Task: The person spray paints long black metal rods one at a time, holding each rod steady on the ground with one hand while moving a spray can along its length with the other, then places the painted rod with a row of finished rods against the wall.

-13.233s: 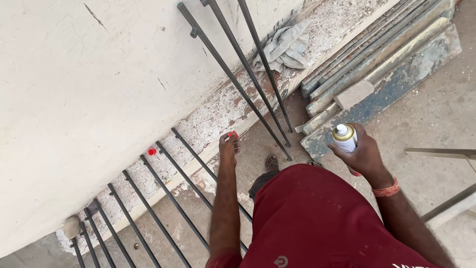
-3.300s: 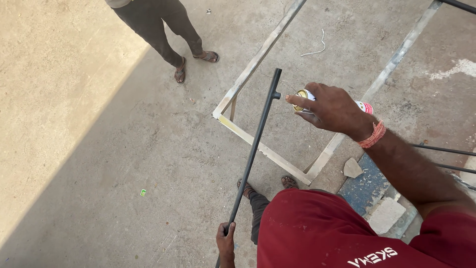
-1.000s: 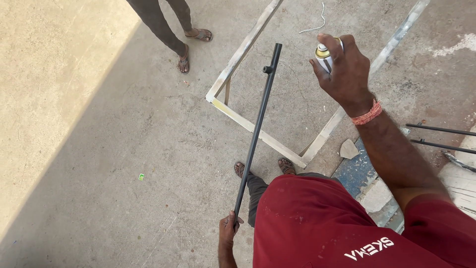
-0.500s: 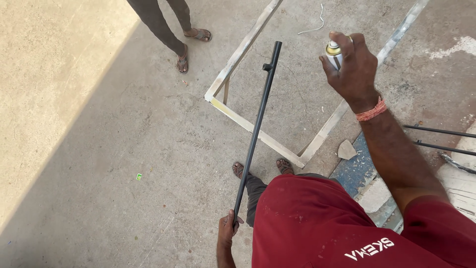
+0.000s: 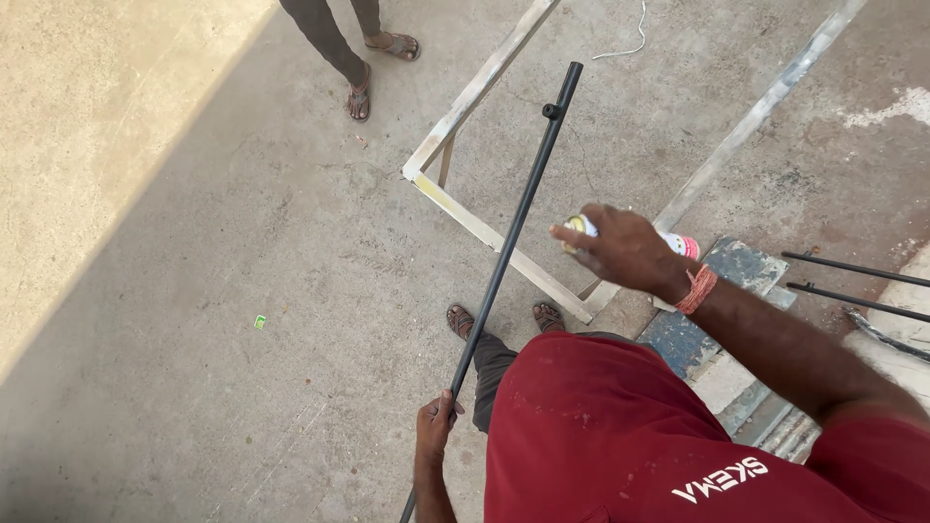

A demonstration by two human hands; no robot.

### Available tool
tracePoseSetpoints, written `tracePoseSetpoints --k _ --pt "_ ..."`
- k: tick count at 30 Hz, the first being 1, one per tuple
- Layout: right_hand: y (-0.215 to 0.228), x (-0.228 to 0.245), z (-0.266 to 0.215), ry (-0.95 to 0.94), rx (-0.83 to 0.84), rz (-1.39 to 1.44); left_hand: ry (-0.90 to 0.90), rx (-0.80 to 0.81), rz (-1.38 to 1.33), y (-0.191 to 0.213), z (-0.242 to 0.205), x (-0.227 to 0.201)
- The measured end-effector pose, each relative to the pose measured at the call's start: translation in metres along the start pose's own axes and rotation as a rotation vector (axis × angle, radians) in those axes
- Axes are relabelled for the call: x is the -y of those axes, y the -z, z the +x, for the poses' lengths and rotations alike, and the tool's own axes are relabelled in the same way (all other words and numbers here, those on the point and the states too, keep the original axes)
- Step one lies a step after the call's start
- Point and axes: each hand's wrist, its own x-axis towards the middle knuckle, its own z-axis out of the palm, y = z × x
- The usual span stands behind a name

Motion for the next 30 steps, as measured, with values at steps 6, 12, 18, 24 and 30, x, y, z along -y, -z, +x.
tracePoseSetpoints --k 6,12,18,24,30 --pt "0.036 -0.091 0.010 -0.374 -0.526 -0.207 -0.026 -0.015 0.064 0.001 -0.004 -0.007" --pt "0.011 -0.031 0.012 -0.328 -0.100 -0.107 -0.102 -0.079 0.101 -0.004 -0.006 -0.008" --pt "-0.010 0.000 -0.005 -0.150 -0.025 0.002 -0.089 -0.150 0.173 -0.011 0.000 -0.021" --pt "0.042 -0.085 0.015 -0.425 -0.534 -0.255 -0.111 -0.164 0.220 -0.009 -0.003 -0.020" --pt "0.023 -0.081 0.015 -0.365 -0.433 -0.241 -0.063 -0.206 0.211 -0.013 -0.009 -0.023"
